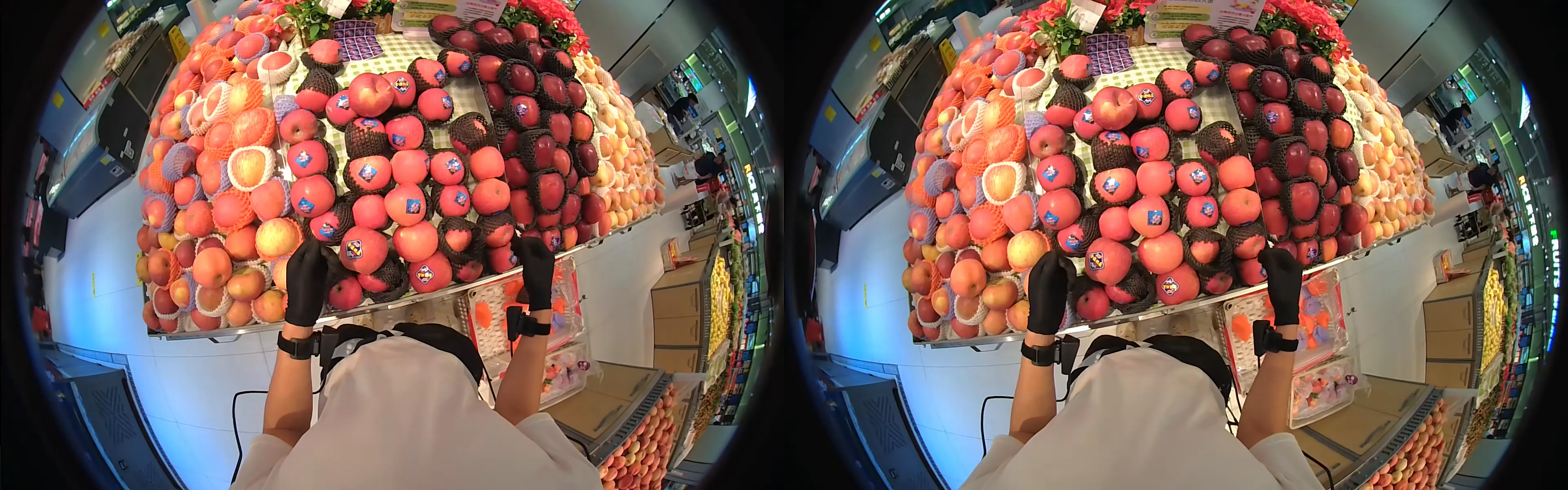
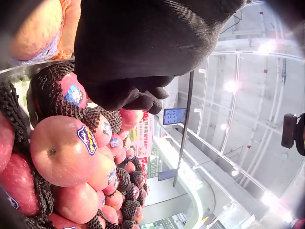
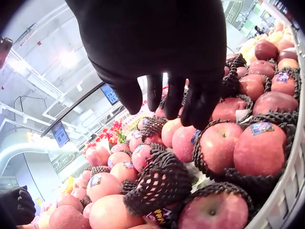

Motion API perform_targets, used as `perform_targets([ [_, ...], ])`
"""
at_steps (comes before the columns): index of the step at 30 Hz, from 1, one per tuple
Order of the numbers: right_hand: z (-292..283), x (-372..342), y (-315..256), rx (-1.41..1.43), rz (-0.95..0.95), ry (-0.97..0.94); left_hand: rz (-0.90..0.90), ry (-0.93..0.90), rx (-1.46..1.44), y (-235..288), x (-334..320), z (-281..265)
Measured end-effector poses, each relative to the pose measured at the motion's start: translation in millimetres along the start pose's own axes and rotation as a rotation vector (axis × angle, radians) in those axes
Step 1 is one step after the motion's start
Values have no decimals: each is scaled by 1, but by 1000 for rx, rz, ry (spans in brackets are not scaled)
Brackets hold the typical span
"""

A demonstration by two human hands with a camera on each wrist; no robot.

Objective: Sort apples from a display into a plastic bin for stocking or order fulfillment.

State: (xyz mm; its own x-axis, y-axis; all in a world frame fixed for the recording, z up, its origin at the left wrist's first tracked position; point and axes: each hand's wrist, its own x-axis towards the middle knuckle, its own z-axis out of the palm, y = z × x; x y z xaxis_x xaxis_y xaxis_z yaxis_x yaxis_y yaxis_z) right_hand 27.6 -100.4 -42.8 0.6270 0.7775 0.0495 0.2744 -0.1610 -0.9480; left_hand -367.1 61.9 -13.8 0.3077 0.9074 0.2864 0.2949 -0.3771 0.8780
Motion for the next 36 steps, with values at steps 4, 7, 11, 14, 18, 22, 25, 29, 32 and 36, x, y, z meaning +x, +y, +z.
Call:
perform_targets([
  [4,40,-17,-21,27,-14,-28,-286,-19,-402,-28,-6,-9],
  [7,65,-31,-27,-210,-115,18,-359,-33,-572,-37,-11,-16],
  [11,91,-31,-14,-56,-319,-86,-491,-31,-775,-40,-14,-28],
  [14,101,-39,-14,-401,-466,45,-505,-56,-793,-42,-18,-33],
  [18,115,-39,-2,-477,-457,129,-472,-81,-784,-47,-21,-39],
  [22,126,-34,-17,-524,-521,217,-192,-154,-302,-54,-22,-50],
  [25,126,-28,-7,-621,-490,138,-258,-165,-474,-59,-24,-56],
  [29,113,-25,-20,-344,-285,192,-355,-112,-716,-56,-23,-62],
  [32,100,-33,-50,-61,-114,267,-318,-137,-686,-60,-24,-64],
  [36,93,-41,-75,294,-19,326,-150,-172,-420,-57,-20,-62],
])
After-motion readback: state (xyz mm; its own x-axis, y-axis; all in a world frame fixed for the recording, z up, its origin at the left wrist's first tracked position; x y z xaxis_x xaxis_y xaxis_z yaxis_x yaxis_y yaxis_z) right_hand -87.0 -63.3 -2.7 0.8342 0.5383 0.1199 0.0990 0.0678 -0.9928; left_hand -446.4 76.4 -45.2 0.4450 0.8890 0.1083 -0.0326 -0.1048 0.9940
